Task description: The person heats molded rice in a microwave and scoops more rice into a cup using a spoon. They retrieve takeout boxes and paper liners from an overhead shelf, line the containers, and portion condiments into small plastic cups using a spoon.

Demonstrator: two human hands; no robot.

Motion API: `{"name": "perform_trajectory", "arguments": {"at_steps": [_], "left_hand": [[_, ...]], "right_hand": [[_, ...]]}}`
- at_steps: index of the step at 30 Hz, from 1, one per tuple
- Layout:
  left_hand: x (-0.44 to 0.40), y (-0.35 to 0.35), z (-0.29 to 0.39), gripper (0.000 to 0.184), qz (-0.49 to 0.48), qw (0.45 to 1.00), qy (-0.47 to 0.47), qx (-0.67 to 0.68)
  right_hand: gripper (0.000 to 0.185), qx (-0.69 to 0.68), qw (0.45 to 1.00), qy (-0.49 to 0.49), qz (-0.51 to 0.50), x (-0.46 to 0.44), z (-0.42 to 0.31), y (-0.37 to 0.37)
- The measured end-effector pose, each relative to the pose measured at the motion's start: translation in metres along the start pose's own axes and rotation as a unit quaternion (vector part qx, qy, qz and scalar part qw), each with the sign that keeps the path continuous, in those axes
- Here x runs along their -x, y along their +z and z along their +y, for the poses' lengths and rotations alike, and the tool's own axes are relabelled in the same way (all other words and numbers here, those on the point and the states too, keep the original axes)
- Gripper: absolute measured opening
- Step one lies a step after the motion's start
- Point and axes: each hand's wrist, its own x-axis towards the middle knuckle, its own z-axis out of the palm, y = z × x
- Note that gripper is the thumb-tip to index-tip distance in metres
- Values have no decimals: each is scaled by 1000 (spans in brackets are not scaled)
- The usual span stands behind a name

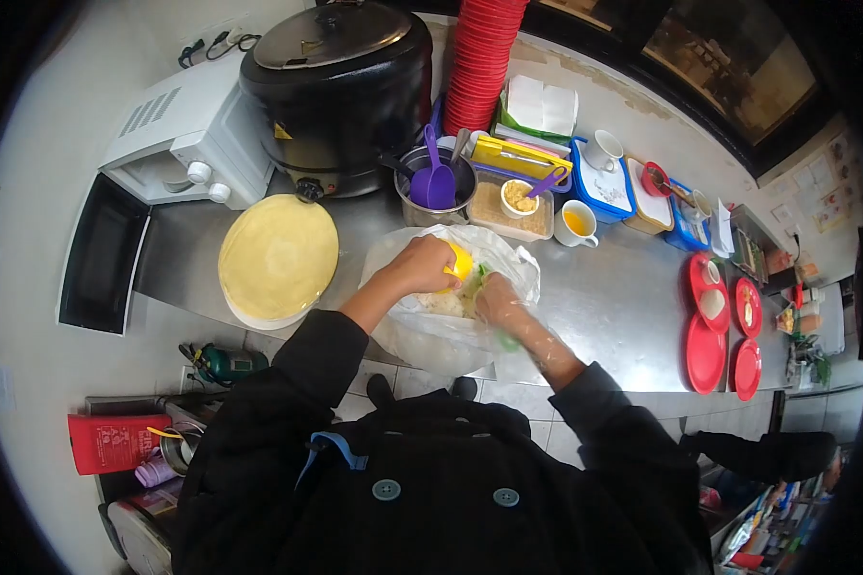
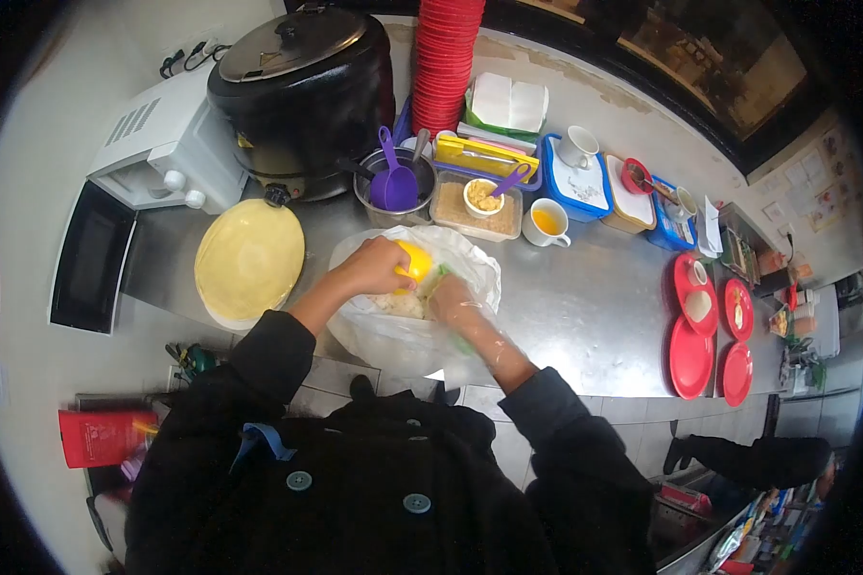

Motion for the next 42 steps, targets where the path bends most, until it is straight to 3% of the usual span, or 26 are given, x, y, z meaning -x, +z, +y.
{"name": "perform_trajectory", "arguments": {"at_steps": [2, 4, 5, 6, 7, 8, 11, 12, 14, 16, 17, 21, 23, 24, 25, 26, 27, 29, 30, 32, 33, 34, 35, 40, 42], "left_hand": [[-2, 8, -1, 33, 26, 999, -27, 11], [-5, 27, -4, 35, 72, 997, -32, 14], [-4, 34, -5, 36, 118, 992, -33, 16], [0, 35, -3, 36, 117, 993, -31, 15], [5, 33, -2, 36, 133, 988, -66, 35], [7, 28, -2, 36, 151, 982, -98, 54], [41, -19, 26, 32, 64, 990, -85, 88], [47, -24, 28, 32, 60, 991, -87, 88], [56, -26, 30, 31, -12, 999, 17, -43], [53, -14, 26, 30, -45, 995, 47, -82], [50, -9, 24, 30, -76, 987, 80, -119], [53, -8, 27, 28, -70, 994, 37, -74], [59, 4, 16, 28, -19, 998, 26, -52], [62, 6, 16, 28, -21, 998, 27, -54], [66, 8, 16, 29, -11, 998, 23, -50], [68, 8, 15, 29, 1, 999, 19, -45], [68, 8, 14, 29, 1, 999, 20, -45], [67, 9, 11, 30, -1, 998, 42, -56], [65, 9, 7, 30, 4, 998, 39, -54], [63, 7, -4, 31, -7, 999, 40, -24], [63, 7, -6, 31, -8, 999, 39, -28], [63, 8, -7, 31, 7, 999, 39, -15], [62, 10, -8, 32, 24, 999, 39, -2], [69, 26, -6, 31, 108, 994, 0, 28], [71, 29, -5, 31, 135, 990, -8, 44]], "right_hand": [[19, 43, 996, -70, 18, -9, 0, -5], [20, 43, 975, -111, -186, -8, -48, -65], [20, 41, 976, -111, -186, -6, -58, -51], [15, -50, 997, -23, -45, 2, -67, -28], [14, -138, 983, 66, 99, 12, -72, -17], [14, -138, 983, 67, 105, 21, -66, -14], [13, 4, 998, -64, -25, 49, -49, -36], [13, -19, 998, -47, -44, 57, -56, -76], [14, -44, 996, -30, -67, 63, -42, -97], [12, -8, 981, -190, -35, 60, -28, -96], [12, 2, 979, -175, -106, 57, -23, -95], [15, -117, 972, -100, -178, 50, -47, -108], [13, 47, 910, -280, -302, 31, -39, -82], [13, 45, 911, -279, -300, 28, -47, -81], [16, -42, 944, -97, -313, 26, -58, -81], [20, -125, 937, 88, -313, 25, -64, -83], [20, -124, 937, 89, -313, 26, -60, -79], [22, -226, 956, 39, -183, 26, -44, -62], [22, -222, 957, 35, -184, 23, -35, -50], [26, -497, 817, 216, -195, 22, -26, -25], [26, -500, 816, 214, -195, 25, -32, -26], [30, -296, 933, 50, -197, 30, -44, -34], [33, -66, 974, -117, -182, 34, -56, -42], [26, -140, 976, -89, -140, 44, -97, -48], [26, 119, 950, -283, -59, 42, -100, -45]]}}
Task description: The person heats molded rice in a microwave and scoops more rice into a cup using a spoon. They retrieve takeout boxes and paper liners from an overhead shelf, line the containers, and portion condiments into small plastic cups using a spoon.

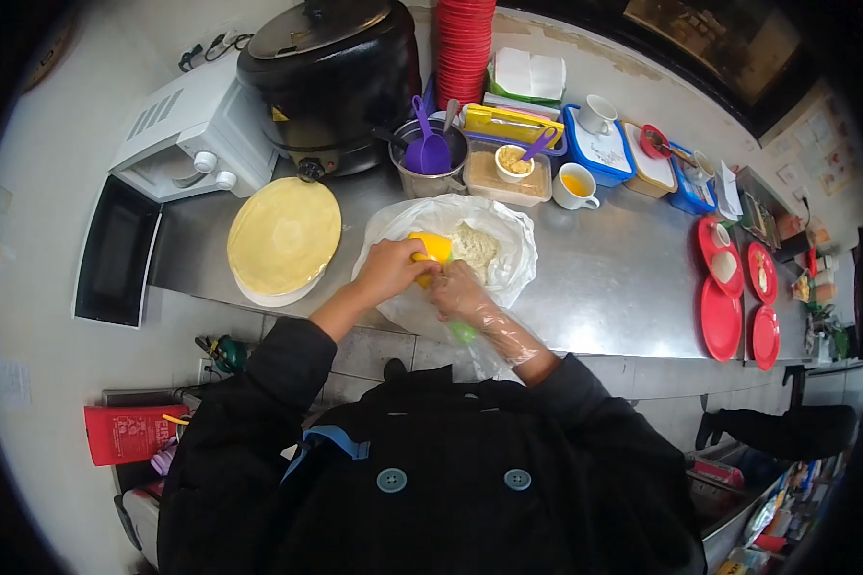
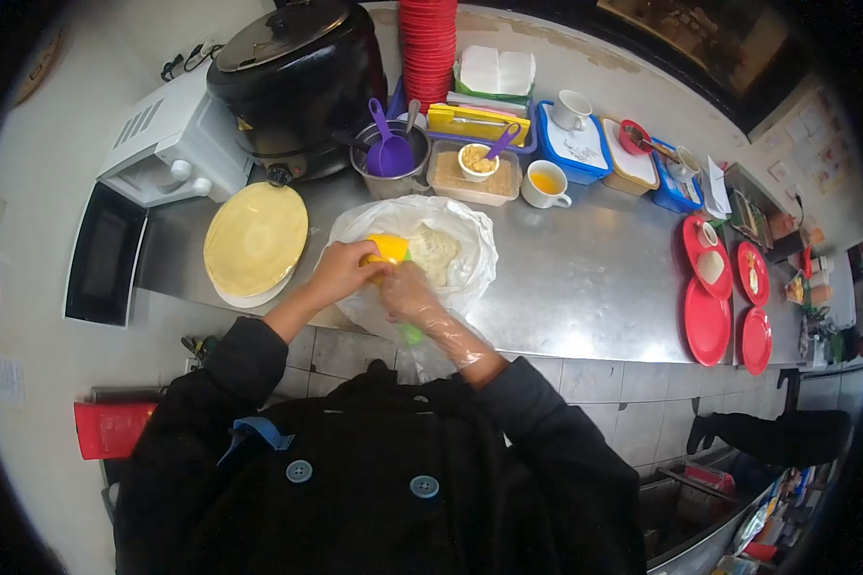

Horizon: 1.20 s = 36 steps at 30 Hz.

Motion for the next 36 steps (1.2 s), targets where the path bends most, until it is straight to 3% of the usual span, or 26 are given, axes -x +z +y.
{"name": "perform_trajectory", "arguments": {"at_steps": [3, 4, 5, 6, 7, 8, 9, 11, 13, 14, 16, 17, 18, 20, 23, 26, 33, 36], "left_hand": [[10, 5, -4, 33, 69, 997, -27, 23], [12, 8, -6, 32, 63, 989, -100, 92], [14, 9, -9, 32, 55, 970, -172, 160], [17, 5, -8, 32, 59, 971, -172, 158], [20, -1, -7, 27, 55, 899, -205, 384], [23, -6, -7, 22, 47, 775, -227, 588], [24, -10, -9, 22, 50, 773, -227, 590], [26, -16, -14, 15, 30, 704, -188, 684], [26, -13, -14, 14, 38, 686, -193, 700], [27, -13, -14, 14, 46, 670, -200, 713], [28, -9, -30, 14, 8, 669, -156, 727], [26, -7, -38, 15, -30, 666, -109, 737], [25, -11, -32, 15, -30, 666, -108, 737], [24, -23, -11, 15, -14, 682, -136, 718], [22, -17, -6, 17, -26, 725, -94, 682], [20, -17, -7, 19, -24, 773, -43, 633], [28, -20, 8, 19, 9, 828, -90, 553], [31, -14, 7, 19, 30, 849, -91, 520]], "right_hand": [[30, -72, 993, 55, -71, -1, -13, -13], [30, -70, 994, 55, -67, 3, -16, -20], [30, -106, 983, 132, -75, 11, -19, -28], [32, -141, 965, 207, -83, 19, -20, -38], [34, -203, 930, 304, -33, 29, -20, -53], [39, -262, 880, 397, 17, 41, -14, -64], [41, -239, 896, 373, 46, 55, 4, -63], [43, -214, 909, 349, 75, 68, 22, -71], [44, -292, 877, 305, 229, 72, 22, -94], [44, -292, 878, 304, 228, 70, 18, -91], [44, -288, 895, 224, 257, 66, 2, -76], [40, -314, 910, 196, 184, 68, 7, -68], [40, -314, 911, 195, 185, 69, 5, -72], [38, -334, 910, 231, 82, 69, -3, -86], [36, -349, 898, 260, 68, 62, -6, -94], [37, -421, 874, 189, 151, 62, 1, -80], [38, -521, 823, 151, 169, 55, -4, -39], [37, -533, 797, 163, 233, 45, -12, -16]]}}
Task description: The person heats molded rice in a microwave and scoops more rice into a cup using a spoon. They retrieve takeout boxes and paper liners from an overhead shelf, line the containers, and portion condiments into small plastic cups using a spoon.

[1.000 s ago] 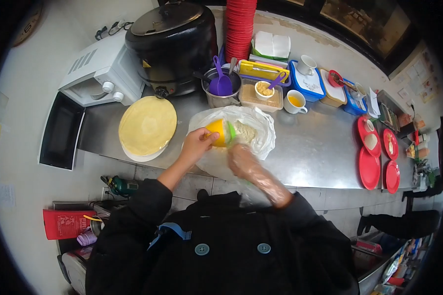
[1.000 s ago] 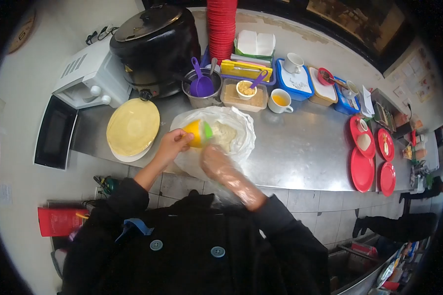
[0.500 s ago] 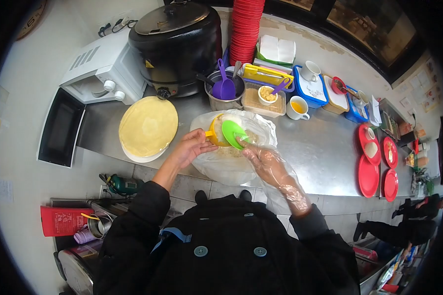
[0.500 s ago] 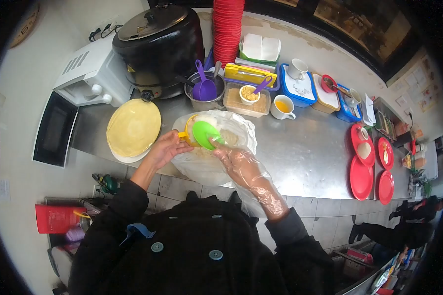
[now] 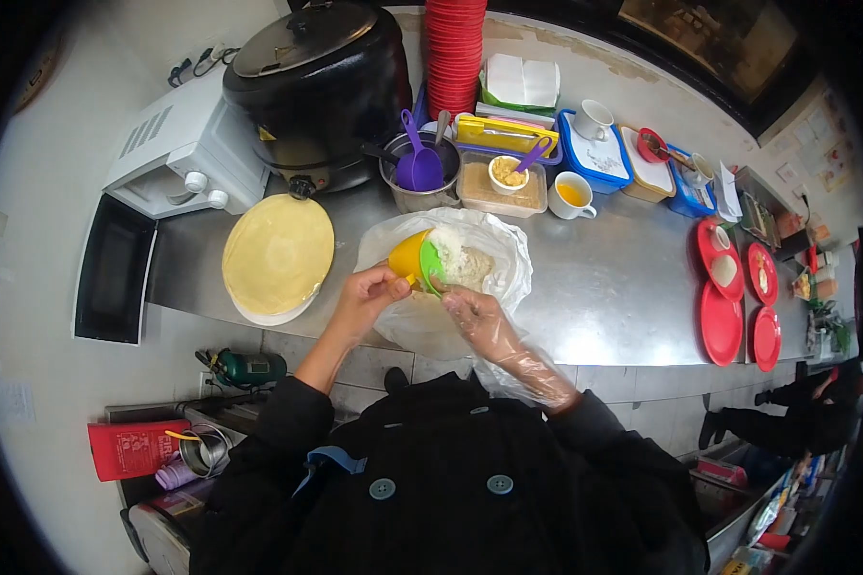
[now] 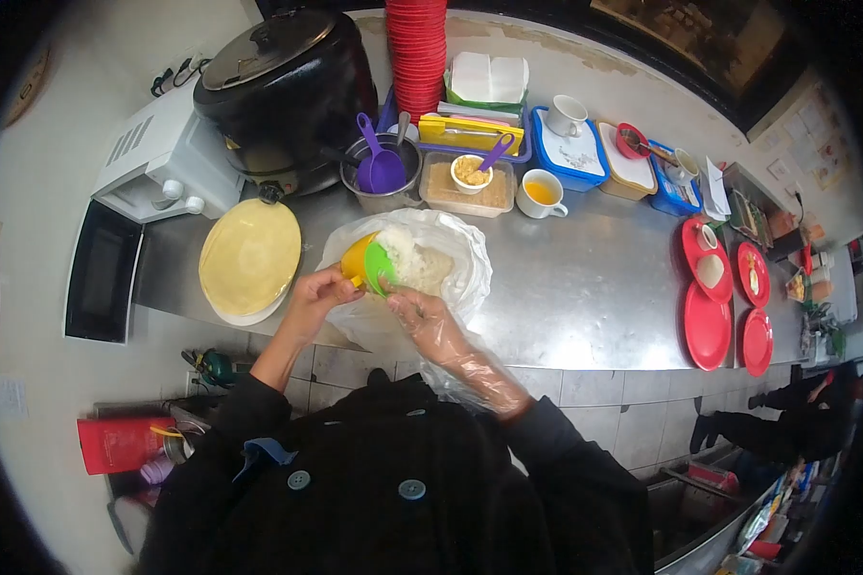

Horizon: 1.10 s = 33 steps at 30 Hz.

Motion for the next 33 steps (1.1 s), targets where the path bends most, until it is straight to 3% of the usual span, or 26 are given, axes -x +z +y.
{"name": "perform_trajectory", "arguments": {"at_steps": [2, 3, 5, 6, 8, 9, 11, 12, 13, 14, 18, 21, 23, 24, 26, 31, 33], "left_hand": [[0, -4, -13, 18, 10, 992, 73, -105], [-1, -2, -16, 18, 8, 992, 71, -104], [0, 0, -22, 18, 26, 989, 92, -115], [1, -1, -24, 18, 25, 989, 90, -116], [4, -10, -25, 19, 8, 982, 51, -182], [4, -14, -24, 19, 10, 982, 52, -181], [3, -22, -16, 19, 23, 996, -69, -59], [2, -23, -9, 19, 26, 996, -67, -60], [2, -24, -2, 19, 33, 994, -102, 11], [4, -25, 2, 19, 40, 986, -137, 83], [3, -24, -1, 18, 0, 981, -135, 139], [3, -12, -5, 20, 17, 994, -84, 70], [1, -11, -6, 21, -10, 987, -28, -159], [-1, -8, -5, 21, -10, 987, -28, -158], [-1, 1, -3, 23, 9, 980, 65, -185], [3, 9, 4, 22, 26, 976, 65, -208], [-3, 3, -4, 24, 26, 974, 70, -212]], "right_hand": [[30, -96, 987, 127, 22, -1, 8, 12], [30, -95, 987, 129, 23, -3, 6, 16], [26, -300, 909, 285, 41, -5, -1, 24], [26, -301, 909, 286, 42, -6, -2, 22], [35, -479, 785, 393, 17, -11, -4, 15], [35, -478, 785, 393, 16, -12, -3, 7], [40, -492, 770, 405, -46, -11, 0, -12], [40, -491, 771, 404, -49, -8, -3, -21], [37, -332, 875, 351, -2, -4, -9, -29], [34, -161, 944, 283, 44, -1, -12, -31], [34, -232, 912, 327, 80, 2, 8, -19], [33, -321, 887, 321, 86, -1, 6, -1], [32, -317, 893, 309, 82, 0, 2, 0], [31, -311, 900, 295, 76, 0, -1, 0], [30, -313, 902, 292, 61, 1, -7, 2], [29, -293, 917, 270, 12, -2, -2, 2], [28, -268, 914, 303, -34, -3, -5, -3]]}}
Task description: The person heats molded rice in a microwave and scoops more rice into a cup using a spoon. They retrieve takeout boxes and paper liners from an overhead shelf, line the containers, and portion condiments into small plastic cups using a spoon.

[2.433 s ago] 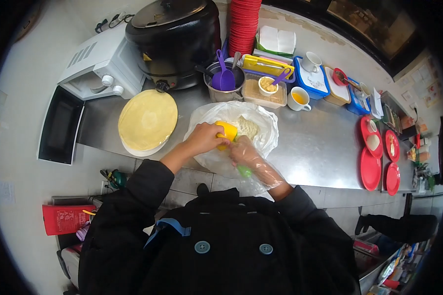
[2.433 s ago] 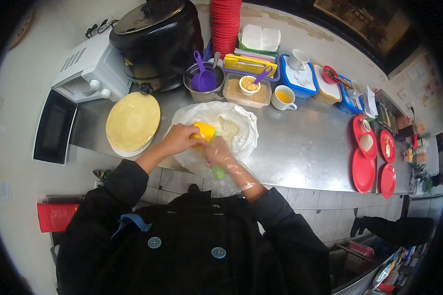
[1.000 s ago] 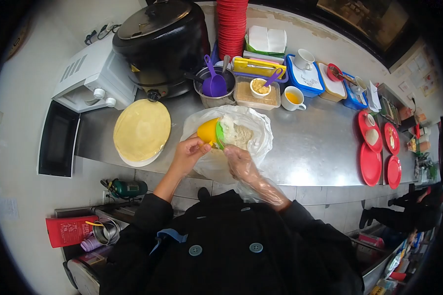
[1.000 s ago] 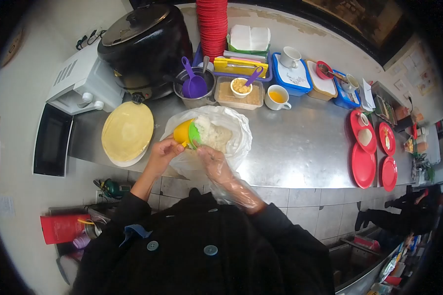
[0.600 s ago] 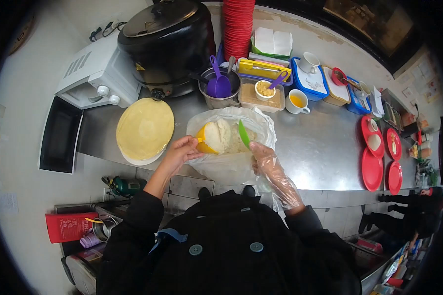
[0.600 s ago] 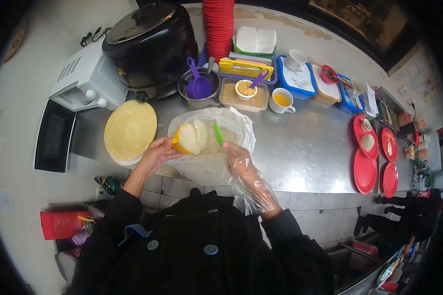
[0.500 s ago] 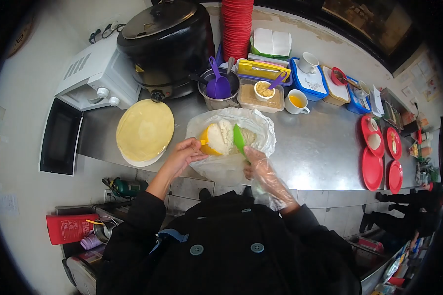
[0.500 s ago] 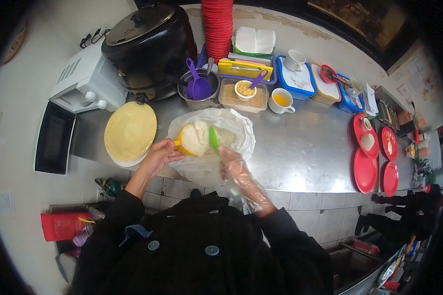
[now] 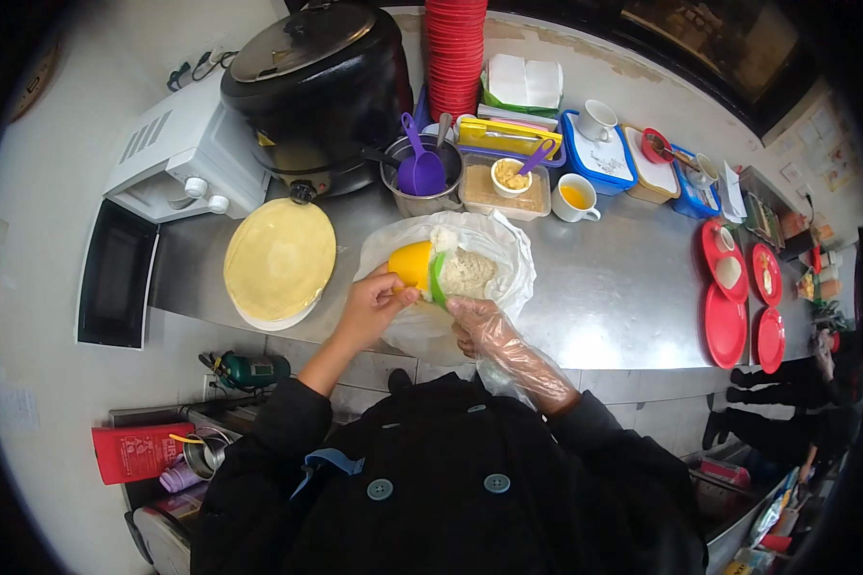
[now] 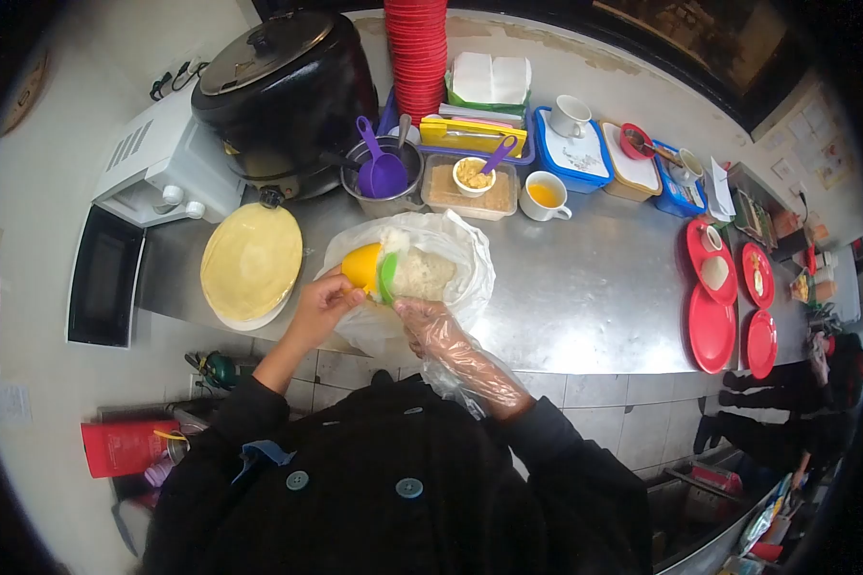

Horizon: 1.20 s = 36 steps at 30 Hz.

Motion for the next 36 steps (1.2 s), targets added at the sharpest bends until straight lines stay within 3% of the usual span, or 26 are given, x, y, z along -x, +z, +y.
{"name": "perform_trajectory", "arguments": {"at_steps": [3, 4, 5, 6, 7, 9, 11, 12, 14, 17, 20, 22, 23, 25, 27, 29, 30, 31, 32, 33, 35, 36], "left_hand": [[-6, -14, -11, 22, -38, 999, -4, -6], [-7, -20, -9, 21, -45, 991, -73, 107], [-10, -25, -7, 20, -52, 965, -140, 217], [-11, -30, -9, 20, -52, 965, -139, 216], [-12, -33, -14, 19, -70, 953, -145, 258], [-11, -32, -13, 19, -89, 939, -150, 297], [-6, -23, -4, 19, -103, 941, -106, 304], [-6, -21, -5, 19, -105, 941, -104, 304], [-3, -18, -9, 20, -76, 984, -7, 163], [2, -11, 8, 20, -37, 995, 21, 87], [5, -4, -3, 20, -26, 998, 17, 57], [5, -4, -8, 19, -31, 999, 6, 6], [6, -6, -12, 18, -34, 998, -5, -45], [5, -5, -25, 19, -23, 1000, -13, 11], [1, -8, -28, 19, -8, 998, -11, 67], [4, -11, -25, 20, 20, 972, -108, 209], [6, -11, -19, 20, 21, 972, -103, 208], [7, -7, -11, 18, 12, 985, -56, 162], [8, -3, -7, 15, 3, 993, -8, 116], [10, 0, -8, 15, 3, 993, -5, 117], [14, 7, -11, 17, -13, 996, 88, -31], [18, 10, -1, 18, -16, 996, 54, -63]], "right_hand": [[29, 24, 1000, 10, -9, 2, -8, -7], [29, 26, 1000, 8, -7, 3, -11, -15], [29, 127, 987, -101, -1, 3, -13, -24], [32, 224, 953, -206, 5, 5, -20, -24], [32, 224, 952, -207, 4, 9, -25, -22], [39, 373, 900, -223, -29, 21, -37, -16], [37, 376, 894, -243, -18, 19, -23, -6], [38, 351, 903, -248, -2, 18, -19, -3], [38, 325, 912, -249, 14, 11, -10, 3], [39, 271, 923, -265, 62, -4, 6, 8], [31, 159, 963, -209, 61, -15, 9, 13], [28, -100, 994, 2, 35, -13, 0, 20], [28, -102, 994, 2, 35, -17, -2, 18], [28, -266, 953, 136, 39, -24, -4, 12], [27, -234, 966, 98, 55, -22, -6, 2], [27, -201, 975, 60, 69, -23, 0, -6], [27, -93, 992, -18, 82, -25, 12, -10], [27, 16, 991, -95, 94, -24, 15, -10], [27, 18, 990, -99, 94, -23, 17, -10], [28, -56, 994, -54, 73, -17, 13, -7], [31, -131, 990, -10, 51, -3, 7, 0], [30, -159, 986, 15, 42, 3, 1, 4]]}}
